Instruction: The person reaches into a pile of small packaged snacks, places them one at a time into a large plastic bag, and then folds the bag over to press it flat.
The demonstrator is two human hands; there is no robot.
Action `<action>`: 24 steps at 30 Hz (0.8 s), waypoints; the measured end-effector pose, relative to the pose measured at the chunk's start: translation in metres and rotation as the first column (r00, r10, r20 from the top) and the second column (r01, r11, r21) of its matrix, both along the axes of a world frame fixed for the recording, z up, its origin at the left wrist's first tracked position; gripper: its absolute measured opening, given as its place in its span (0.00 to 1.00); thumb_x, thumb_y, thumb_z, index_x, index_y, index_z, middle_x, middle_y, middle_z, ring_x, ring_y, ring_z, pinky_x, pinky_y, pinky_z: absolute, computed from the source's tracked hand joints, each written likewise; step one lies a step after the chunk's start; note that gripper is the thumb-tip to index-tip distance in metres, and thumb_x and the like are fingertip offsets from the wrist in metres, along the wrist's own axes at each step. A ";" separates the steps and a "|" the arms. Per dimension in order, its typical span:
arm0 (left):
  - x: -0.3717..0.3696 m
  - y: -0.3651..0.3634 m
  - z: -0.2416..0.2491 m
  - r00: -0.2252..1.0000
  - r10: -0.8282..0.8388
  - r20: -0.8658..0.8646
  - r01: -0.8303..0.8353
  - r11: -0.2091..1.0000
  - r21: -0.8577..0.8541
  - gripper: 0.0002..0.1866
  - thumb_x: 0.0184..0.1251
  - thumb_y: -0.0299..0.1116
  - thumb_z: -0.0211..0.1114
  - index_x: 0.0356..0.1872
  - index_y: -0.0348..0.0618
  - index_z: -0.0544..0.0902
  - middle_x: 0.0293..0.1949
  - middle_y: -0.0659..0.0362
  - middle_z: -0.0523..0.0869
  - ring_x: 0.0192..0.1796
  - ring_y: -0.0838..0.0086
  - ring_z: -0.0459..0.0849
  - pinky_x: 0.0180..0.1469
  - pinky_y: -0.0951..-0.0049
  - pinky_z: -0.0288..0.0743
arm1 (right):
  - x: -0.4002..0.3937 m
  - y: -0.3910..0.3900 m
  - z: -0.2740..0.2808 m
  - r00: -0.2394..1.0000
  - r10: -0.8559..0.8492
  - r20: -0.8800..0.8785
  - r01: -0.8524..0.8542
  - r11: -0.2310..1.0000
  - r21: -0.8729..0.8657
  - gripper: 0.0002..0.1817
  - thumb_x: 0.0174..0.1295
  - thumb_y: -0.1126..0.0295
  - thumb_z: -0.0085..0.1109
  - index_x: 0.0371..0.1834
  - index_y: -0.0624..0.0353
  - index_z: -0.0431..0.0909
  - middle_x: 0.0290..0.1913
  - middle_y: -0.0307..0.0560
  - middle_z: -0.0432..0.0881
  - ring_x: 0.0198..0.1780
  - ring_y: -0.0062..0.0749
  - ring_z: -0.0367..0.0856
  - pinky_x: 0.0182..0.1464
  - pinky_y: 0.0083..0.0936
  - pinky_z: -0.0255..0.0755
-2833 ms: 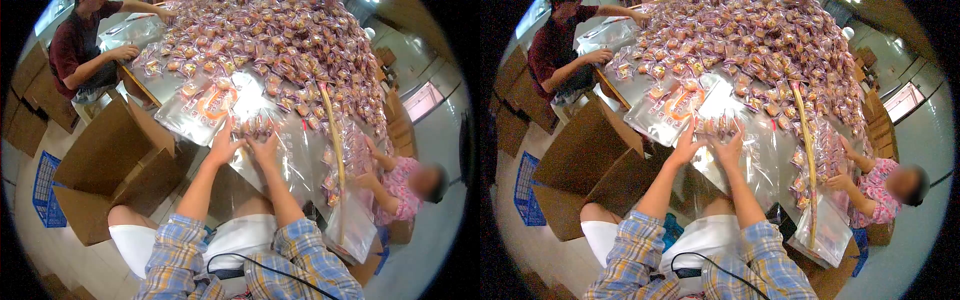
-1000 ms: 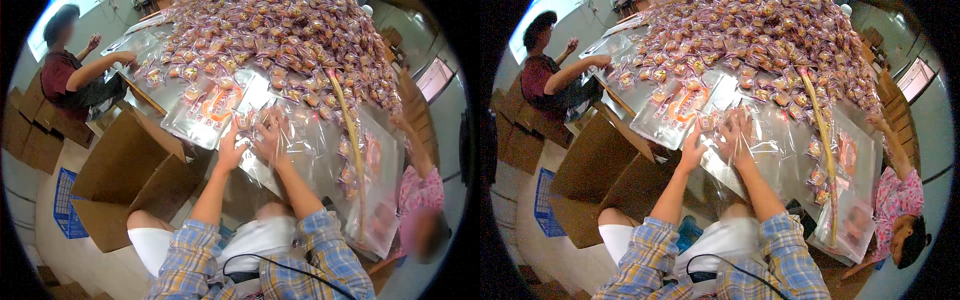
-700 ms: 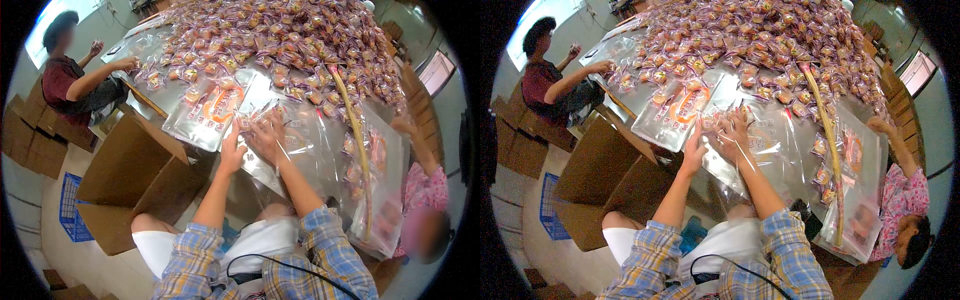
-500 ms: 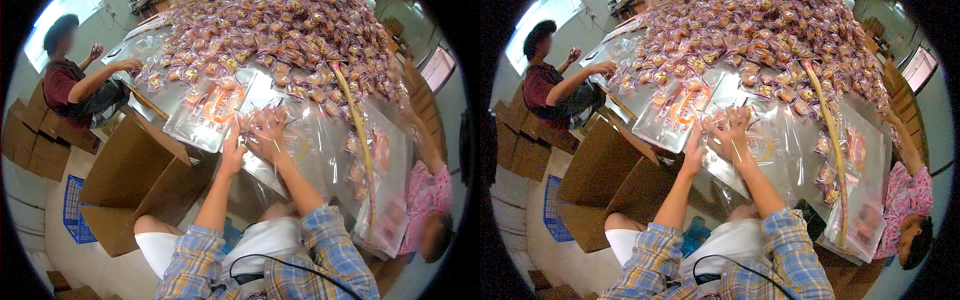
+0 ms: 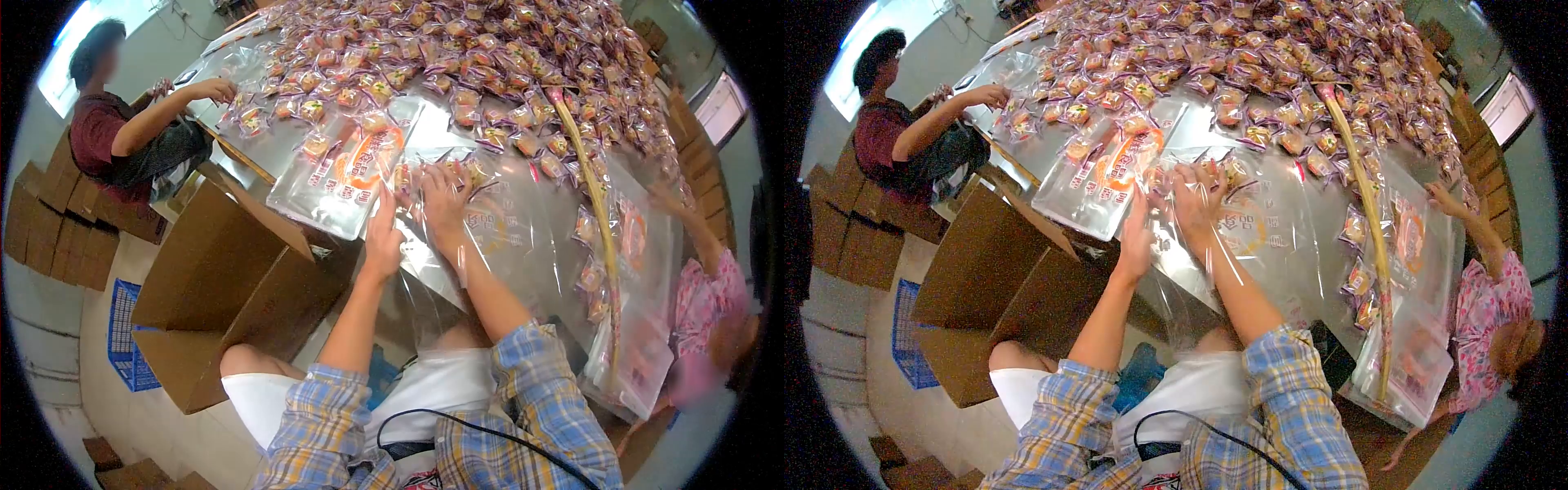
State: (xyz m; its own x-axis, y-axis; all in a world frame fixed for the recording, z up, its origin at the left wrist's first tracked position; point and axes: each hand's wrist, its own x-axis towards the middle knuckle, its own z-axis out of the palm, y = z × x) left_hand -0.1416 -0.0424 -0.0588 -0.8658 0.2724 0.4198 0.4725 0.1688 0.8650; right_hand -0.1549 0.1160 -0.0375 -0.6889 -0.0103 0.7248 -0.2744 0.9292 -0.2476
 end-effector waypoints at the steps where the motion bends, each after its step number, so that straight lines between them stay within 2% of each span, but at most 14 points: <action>1: -0.001 0.000 -0.001 1.000 0.000 0.000 0.000 1.000 0.004 0.45 0.57 0.31 0.49 0.80 0.23 0.57 0.84 0.35 0.52 0.85 0.46 0.54 0.83 0.59 0.52 | 0.001 0.003 0.000 0.999 0.032 0.018 -0.032 0.999 0.007 0.28 0.64 0.49 0.68 0.64 0.47 0.81 0.63 0.44 0.82 0.71 0.46 0.72 0.79 0.62 0.43; 4: -0.007 -0.001 -0.018 0.996 0.017 -0.092 -0.020 0.999 -0.036 0.45 0.57 0.31 0.49 0.80 0.24 0.58 0.82 0.35 0.56 0.83 0.44 0.59 0.81 0.57 0.55 | 0.010 0.014 0.011 0.987 0.130 0.096 -0.137 0.987 0.079 0.30 0.63 0.52 0.67 0.68 0.43 0.78 0.65 0.44 0.81 0.73 0.47 0.71 0.78 0.64 0.43; 5: -0.008 0.000 -0.027 0.991 0.019 -0.133 -0.027 0.998 -0.058 0.45 0.56 0.31 0.50 0.80 0.24 0.58 0.82 0.34 0.58 0.82 0.43 0.61 0.81 0.57 0.56 | 0.014 0.013 0.013 0.988 0.126 0.089 -0.132 0.989 0.067 0.29 0.61 0.54 0.67 0.68 0.40 0.79 0.67 0.44 0.80 0.73 0.49 0.71 0.79 0.69 0.42; 8: 0.002 0.000 0.000 0.996 -0.039 0.074 0.037 0.999 0.029 0.45 0.57 0.32 0.50 0.80 0.24 0.58 0.80 0.34 0.63 0.78 0.43 0.68 0.78 0.56 0.61 | 0.010 0.017 -0.002 0.989 0.090 0.115 -0.101 0.990 0.100 0.27 0.62 0.53 0.66 0.67 0.41 0.81 0.67 0.44 0.80 0.74 0.49 0.70 0.78 0.75 0.38; 9: 0.005 -0.001 0.010 0.989 -0.069 0.128 0.068 0.998 0.011 0.45 0.56 0.32 0.50 0.80 0.24 0.58 0.78 0.35 0.66 0.72 0.43 0.74 0.75 0.56 0.65 | 0.007 0.014 -0.002 0.995 0.054 0.084 -0.063 0.993 0.104 0.25 0.65 0.50 0.65 0.64 0.41 0.83 0.67 0.43 0.80 0.74 0.46 0.70 0.77 0.79 0.37; 12: -0.001 0.000 -0.006 0.996 0.023 -0.089 -0.029 0.997 -0.068 0.46 0.56 0.33 0.51 0.80 0.25 0.58 0.76 0.35 0.70 0.67 0.43 0.77 0.72 0.56 0.67 | 0.003 0.003 -0.005 0.989 0.023 0.149 -0.012 0.997 -0.073 0.24 0.68 0.46 0.63 0.63 0.42 0.83 0.66 0.43 0.81 0.74 0.44 0.70 0.78 0.78 0.36; 13: 0.000 -0.001 -0.005 0.999 0.002 -0.038 -0.004 0.998 -0.056 0.46 0.55 0.33 0.51 0.80 0.24 0.57 0.76 0.34 0.70 0.71 0.46 0.74 0.74 0.59 0.65 | -0.001 -0.001 -0.006 0.985 0.000 0.170 0.020 0.993 -0.118 0.24 0.70 0.44 0.61 0.63 0.42 0.83 0.65 0.43 0.81 0.74 0.43 0.70 0.78 0.77 0.34; 15: 0.000 -0.002 -0.002 0.997 -0.045 0.063 0.047 0.998 -0.029 0.48 0.54 0.33 0.50 0.81 0.23 0.55 0.77 0.33 0.69 0.79 0.51 0.69 0.78 0.65 0.61 | -0.002 -0.004 -0.008 0.988 -0.038 0.149 0.050 0.996 -0.079 0.24 0.71 0.44 0.60 0.63 0.41 0.84 0.65 0.42 0.81 0.74 0.43 0.70 0.79 0.76 0.33; 17: 0.000 -0.002 0.000 0.996 -0.053 0.072 0.056 0.998 -0.029 0.50 0.54 0.31 0.51 0.82 0.24 0.51 0.80 0.35 0.64 0.81 0.52 0.65 0.80 0.65 0.57 | -0.011 -0.003 -0.016 0.987 -0.062 0.151 0.074 0.994 -0.076 0.27 0.68 0.40 0.62 0.63 0.39 0.84 0.66 0.41 0.81 0.74 0.46 0.69 0.79 0.76 0.31; 18: -0.001 -0.002 0.000 0.996 -0.056 0.077 0.058 0.998 -0.031 0.51 0.53 0.30 0.52 0.83 0.25 0.49 0.81 0.37 0.62 0.82 0.53 0.63 0.81 0.65 0.55 | -0.009 -0.004 -0.012 0.985 -0.041 0.166 0.056 0.995 -0.086 0.27 0.67 0.40 0.63 0.64 0.39 0.84 0.66 0.41 0.81 0.75 0.47 0.69 0.78 0.76 0.31; 20: 0.000 0.003 -0.002 0.996 -0.023 0.083 0.016 0.997 0.075 0.52 0.56 0.28 0.54 0.84 0.28 0.44 0.84 0.40 0.56 0.84 0.54 0.60 0.82 0.64 0.53 | -0.003 -0.006 -0.007 0.981 0.001 0.193 0.021 0.994 -0.110 0.29 0.64 0.42 0.65 0.66 0.38 0.83 0.67 0.40 0.80 0.76 0.49 0.67 0.78 0.77 0.31; 21: 0.000 0.005 0.000 0.996 -0.006 0.088 -0.005 0.992 0.129 0.52 0.57 0.27 0.55 0.85 0.30 0.41 0.85 0.41 0.53 0.84 0.54 0.58 0.83 0.64 0.51 | -0.006 -0.004 -0.007 0.986 0.040 0.165 -0.026 0.996 -0.086 0.28 0.62 0.46 0.66 0.67 0.33 0.81 0.70 0.39 0.79 0.77 0.50 0.65 0.78 0.79 0.29; 24: -0.001 0.006 0.003 0.987 -0.086 0.139 0.059 0.980 0.190 0.52 0.63 0.25 0.57 0.86 0.34 0.37 0.86 0.43 0.50 0.85 0.56 0.56 0.83 0.63 0.50 | -0.003 0.001 -0.012 0.978 0.063 0.201 -0.070 0.997 0.029 0.30 0.60 0.51 0.66 0.69 0.27 0.80 0.73 0.38 0.76 0.79 0.51 0.63 0.78 0.80 0.27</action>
